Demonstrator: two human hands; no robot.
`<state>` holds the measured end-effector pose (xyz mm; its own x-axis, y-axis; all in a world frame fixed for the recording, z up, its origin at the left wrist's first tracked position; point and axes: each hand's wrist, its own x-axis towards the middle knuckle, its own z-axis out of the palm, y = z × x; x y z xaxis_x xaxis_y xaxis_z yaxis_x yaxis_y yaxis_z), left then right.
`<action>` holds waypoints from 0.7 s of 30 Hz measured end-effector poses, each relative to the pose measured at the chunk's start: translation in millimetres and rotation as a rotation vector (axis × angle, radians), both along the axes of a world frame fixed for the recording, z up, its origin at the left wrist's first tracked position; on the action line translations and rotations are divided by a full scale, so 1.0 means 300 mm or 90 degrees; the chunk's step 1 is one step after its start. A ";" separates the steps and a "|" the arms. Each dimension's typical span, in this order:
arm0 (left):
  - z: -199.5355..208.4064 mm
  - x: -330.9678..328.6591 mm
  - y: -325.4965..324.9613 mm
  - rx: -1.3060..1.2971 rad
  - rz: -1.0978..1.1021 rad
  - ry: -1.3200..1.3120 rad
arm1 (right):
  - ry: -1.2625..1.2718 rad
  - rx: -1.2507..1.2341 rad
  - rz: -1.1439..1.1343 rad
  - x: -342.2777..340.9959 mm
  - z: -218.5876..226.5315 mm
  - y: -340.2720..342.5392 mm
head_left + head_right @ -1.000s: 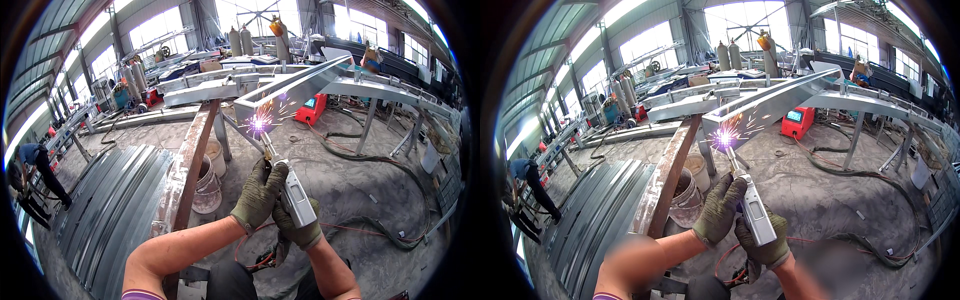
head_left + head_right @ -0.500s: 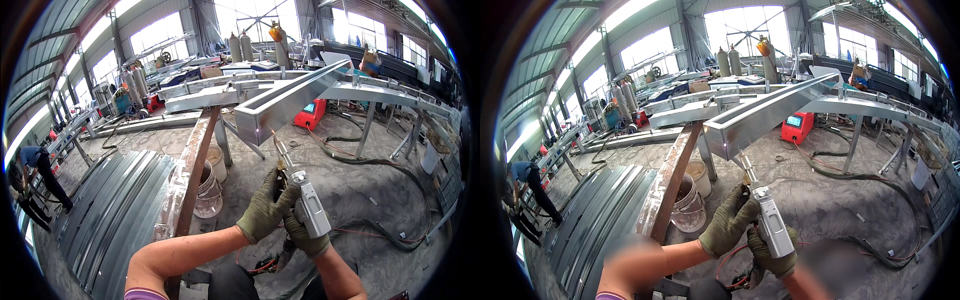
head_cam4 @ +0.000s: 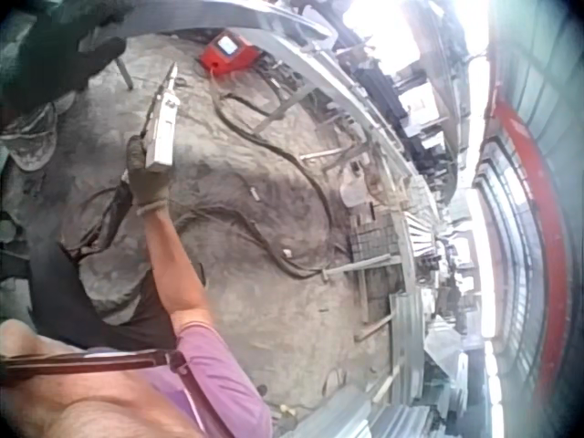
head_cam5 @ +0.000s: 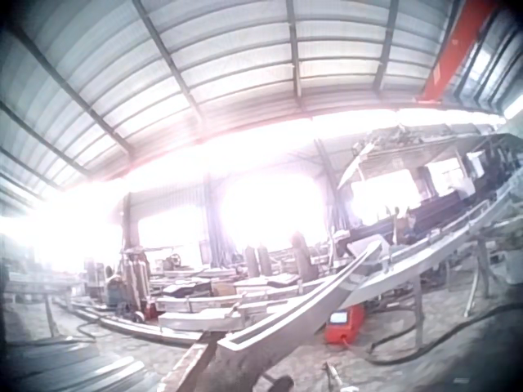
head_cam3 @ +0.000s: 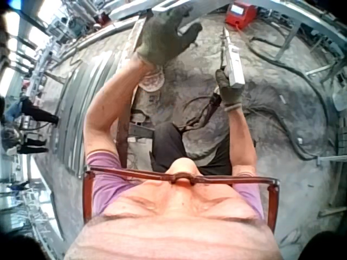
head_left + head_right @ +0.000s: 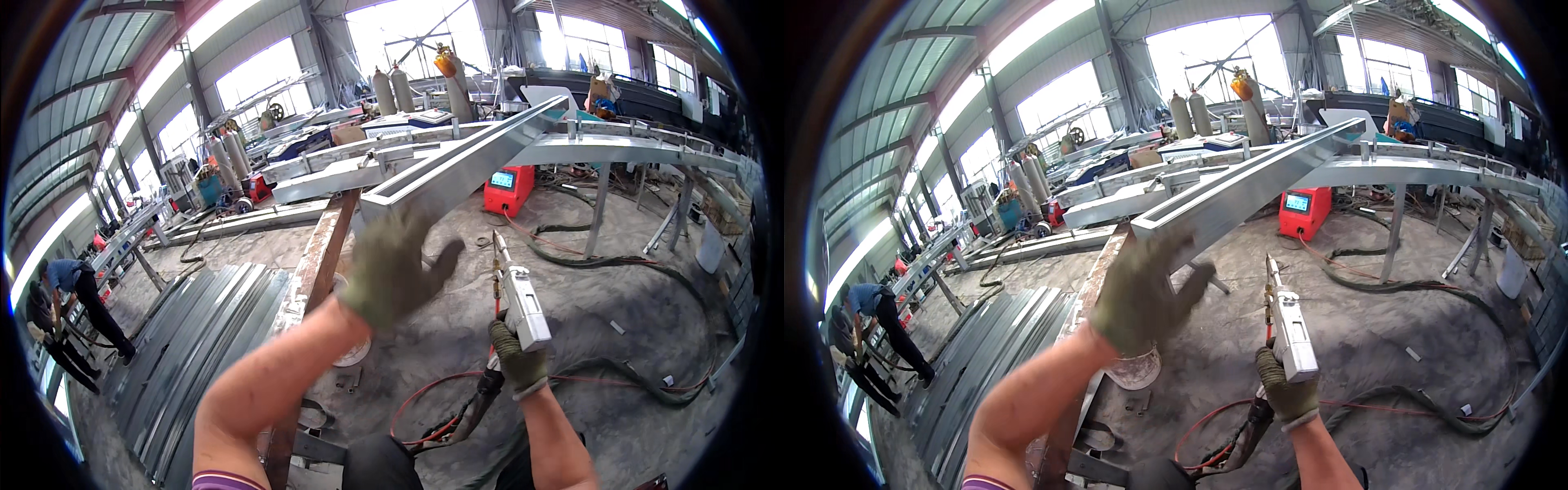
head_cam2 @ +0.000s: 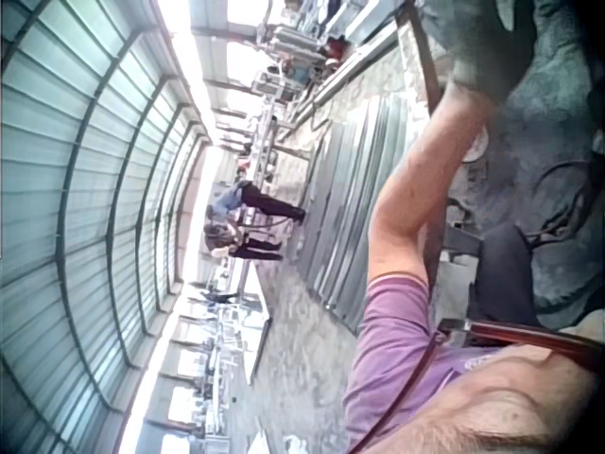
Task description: The person welds multiple rectangular metal frame sections using a handheld welding torch. They position the frames on a workbench, apply welds at the corners, and reposition the pieces to complete the joints.
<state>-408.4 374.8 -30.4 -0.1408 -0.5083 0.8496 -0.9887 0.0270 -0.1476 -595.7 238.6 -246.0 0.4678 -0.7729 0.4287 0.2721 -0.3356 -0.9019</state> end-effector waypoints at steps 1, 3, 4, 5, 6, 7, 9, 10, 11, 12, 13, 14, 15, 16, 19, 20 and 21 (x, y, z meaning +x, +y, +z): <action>0.064 0.042 -0.041 0.091 0.148 0.038 | -0.001 0.006 -0.003 0.007 0.002 0.001; 0.245 0.019 -0.136 0.233 0.299 0.096 | 0.008 0.013 -0.031 0.009 -0.012 -0.021; 0.293 0.078 -0.214 0.308 0.371 0.068 | -0.010 0.034 -0.015 0.018 -0.038 -0.040; 0.322 0.112 -0.283 0.361 0.367 0.078 | -0.040 -0.012 -0.074 0.033 -0.080 -0.064; 0.349 0.147 -0.323 0.415 0.372 0.087 | -0.035 0.010 -0.062 0.028 -0.071 -0.059; 0.357 0.176 -0.364 0.470 0.375 0.093 | -0.031 0.032 -0.052 0.024 -0.062 -0.056; 0.364 0.259 -0.394 0.584 0.485 0.133 | -0.026 0.005 -0.043 0.060 -0.051 -0.026; 0.334 0.304 -0.415 0.606 0.501 0.133 | 0.044 -0.010 -0.053 0.053 -0.043 -0.023; 0.327 0.318 -0.419 0.624 0.519 0.129 | -0.025 0.021 -0.037 0.063 -0.052 -0.016; 0.317 0.327 -0.430 0.649 0.539 0.137 | 0.003 -0.014 -0.045 0.059 -0.036 -0.016; 0.314 0.333 -0.439 0.674 0.564 0.144 | 0.030 -0.048 -0.049 0.052 -0.021 -0.017; 0.305 0.346 -0.458 0.690 0.552 0.146 | 0.036 -0.039 -0.053 0.049 -0.031 -0.025; 0.310 0.320 -0.465 0.705 0.547 0.147 | 0.038 -0.029 -0.051 0.058 -0.050 -0.034; 0.312 0.279 -0.469 0.695 0.572 0.128 | 0.039 -0.020 -0.045 0.064 -0.068 -0.049; 0.296 0.153 -0.515 0.702 0.634 0.051 | 0.084 -0.019 -0.075 0.082 -0.131 -0.092; 0.299 0.107 -0.519 0.702 0.651 -0.014 | 0.038 0.022 -0.052 0.078 -0.106 -0.082; 0.287 0.100 -0.518 0.682 0.666 -0.077 | 0.015 0.029 -0.043 0.086 -0.103 -0.074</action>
